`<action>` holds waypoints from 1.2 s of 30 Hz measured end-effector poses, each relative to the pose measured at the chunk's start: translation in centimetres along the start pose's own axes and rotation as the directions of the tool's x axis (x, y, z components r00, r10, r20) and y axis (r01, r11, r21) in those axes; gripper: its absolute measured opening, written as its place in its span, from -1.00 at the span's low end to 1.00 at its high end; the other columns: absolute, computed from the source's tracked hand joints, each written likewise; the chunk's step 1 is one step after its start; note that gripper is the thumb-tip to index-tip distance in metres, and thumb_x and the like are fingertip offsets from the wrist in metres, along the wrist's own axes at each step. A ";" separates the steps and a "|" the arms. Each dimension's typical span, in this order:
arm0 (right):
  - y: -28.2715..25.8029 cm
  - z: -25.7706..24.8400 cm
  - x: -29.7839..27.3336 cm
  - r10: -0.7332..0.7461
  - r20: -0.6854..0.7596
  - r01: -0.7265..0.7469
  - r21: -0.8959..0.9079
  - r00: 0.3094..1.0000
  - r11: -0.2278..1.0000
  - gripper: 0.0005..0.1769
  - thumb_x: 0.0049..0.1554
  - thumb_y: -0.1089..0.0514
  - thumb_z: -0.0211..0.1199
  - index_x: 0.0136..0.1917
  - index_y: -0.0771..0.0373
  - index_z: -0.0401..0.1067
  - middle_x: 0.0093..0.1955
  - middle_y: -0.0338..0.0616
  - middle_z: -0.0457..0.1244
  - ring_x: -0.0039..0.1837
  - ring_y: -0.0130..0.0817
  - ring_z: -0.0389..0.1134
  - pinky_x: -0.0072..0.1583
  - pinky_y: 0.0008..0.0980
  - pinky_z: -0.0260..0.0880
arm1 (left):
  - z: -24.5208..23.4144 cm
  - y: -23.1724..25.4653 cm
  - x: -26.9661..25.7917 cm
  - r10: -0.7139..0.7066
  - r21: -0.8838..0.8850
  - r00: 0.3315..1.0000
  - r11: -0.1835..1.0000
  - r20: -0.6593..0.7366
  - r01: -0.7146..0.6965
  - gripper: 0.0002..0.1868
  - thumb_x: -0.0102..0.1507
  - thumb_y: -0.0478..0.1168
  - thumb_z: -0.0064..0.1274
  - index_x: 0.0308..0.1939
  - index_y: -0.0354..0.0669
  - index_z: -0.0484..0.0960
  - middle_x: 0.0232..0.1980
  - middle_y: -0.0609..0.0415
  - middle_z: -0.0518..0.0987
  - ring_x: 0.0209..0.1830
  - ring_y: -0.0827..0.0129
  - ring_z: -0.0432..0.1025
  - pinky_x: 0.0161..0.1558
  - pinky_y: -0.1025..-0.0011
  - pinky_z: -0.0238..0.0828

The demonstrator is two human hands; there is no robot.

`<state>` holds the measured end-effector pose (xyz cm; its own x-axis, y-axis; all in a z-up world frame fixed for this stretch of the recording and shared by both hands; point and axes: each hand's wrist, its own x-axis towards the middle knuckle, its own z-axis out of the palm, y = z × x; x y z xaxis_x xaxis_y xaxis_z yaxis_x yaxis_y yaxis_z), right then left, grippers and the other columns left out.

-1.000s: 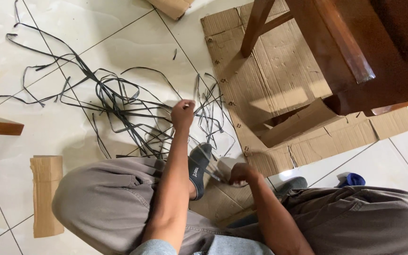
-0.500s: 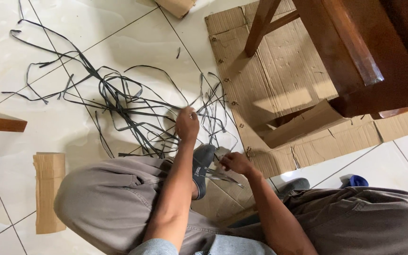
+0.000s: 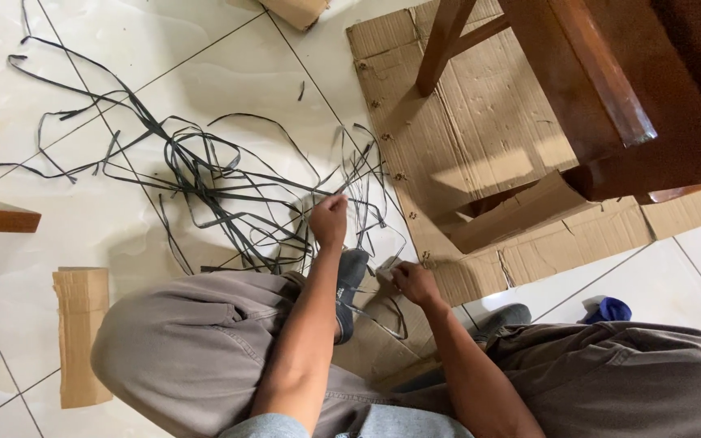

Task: Wrapping the legs of a wooden chair with cardboard and securing them with plastic ties for protection

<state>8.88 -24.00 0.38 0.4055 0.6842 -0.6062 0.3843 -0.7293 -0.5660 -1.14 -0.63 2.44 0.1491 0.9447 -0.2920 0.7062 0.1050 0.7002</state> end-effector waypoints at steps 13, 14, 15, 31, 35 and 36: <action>-8.5 -6.7 -2.0 0.141 -0.185 0.043 0.738 0.973 0.673 -0.55 0.27 -0.23 0.18 0.18 0.10 0.60 0.12 -0.03 0.43 0.32 -0.02 0.37 0.38 0.10 0.24 | -2.2 5.9 -2.6 0.285 -0.708 0.695 0.543 0.660 0.450 -0.75 0.16 -0.17 0.35 -0.14 -0.05 0.66 -0.24 0.06 0.68 -0.28 0.31 0.63 -0.08 0.34 0.61; -9.0 -7.3 -2.2 0.111 -0.182 0.104 0.863 0.977 0.495 -0.56 0.31 -0.14 0.14 0.22 0.19 0.57 0.14 -0.03 0.42 0.31 -0.08 0.36 0.40 0.08 0.21 | -1.9 5.8 -3.1 0.280 -0.646 0.645 0.623 0.711 0.441 -0.71 0.13 -0.14 0.40 -0.14 -0.09 0.68 -0.24 0.04 0.68 -0.27 0.29 0.63 -0.05 0.31 0.61; -10.2 -8.4 -3.3 0.112 -0.184 0.106 0.863 0.977 0.494 -0.56 0.31 -0.14 0.14 0.22 0.19 0.57 0.14 -0.03 0.42 0.31 -0.08 0.36 0.40 0.08 0.21 | -1.7 5.5 -3.5 0.282 -0.645 0.644 0.624 0.711 0.440 -0.71 0.13 -0.14 0.40 -0.14 -0.09 0.68 -0.24 0.04 0.68 -0.27 0.29 0.63 -0.05 0.31 0.61; -7.8 -10.9 -4.9 0.151 -0.398 0.218 0.739 0.905 0.638 -0.61 0.31 -0.14 0.20 0.12 0.18 0.61 -0.33 -0.24 0.15 -0.23 -0.43 0.23 -0.07 -0.28 0.43 | 3.3 6.6 -6.4 0.116 0.010 0.421 0.958 0.900 -0.285 -0.31 0.12 -0.14 0.27 0.31 -0.27 0.47 0.03 -0.18 0.68 0.07 0.04 0.57 0.08 0.13 0.51; -3.7 -10.4 -4.6 0.083 -0.297 0.042 0.390 0.951 0.920 -0.66 0.20 -0.05 0.25 0.00 0.23 0.65 -0.21 0.11 0.41 -0.06 -0.03 0.44 0.04 0.04 0.38 | 8.3 6.8 -4.8 0.342 -0.007 0.698 0.900 0.629 -0.435 -0.64 0.22 -0.06 0.07 0.11 0.17 0.56 0.04 0.09 0.69 0.14 0.15 0.55 0.21 0.13 0.48; -1.2 -9.9 -4.1 0.096 -0.306 0.035 0.398 0.947 0.917 -0.66 0.20 -0.05 0.25 0.00 0.23 0.65 -0.21 0.11 0.41 -0.06 -0.03 0.44 0.04 0.04 0.38 | 7.3 9.1 -6.2 0.347 -0.010 0.685 0.896 0.640 -0.445 -0.64 0.22 -0.06 0.07 0.11 0.17 0.56 0.04 0.09 0.69 0.14 0.15 0.55 0.21 0.13 0.48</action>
<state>14.99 -25.89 9.09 0.6750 0.5787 -0.4577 0.0363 -0.6456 -0.7628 9.42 -7.75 5.88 0.7906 0.4850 -0.3739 0.5593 -0.3230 0.7635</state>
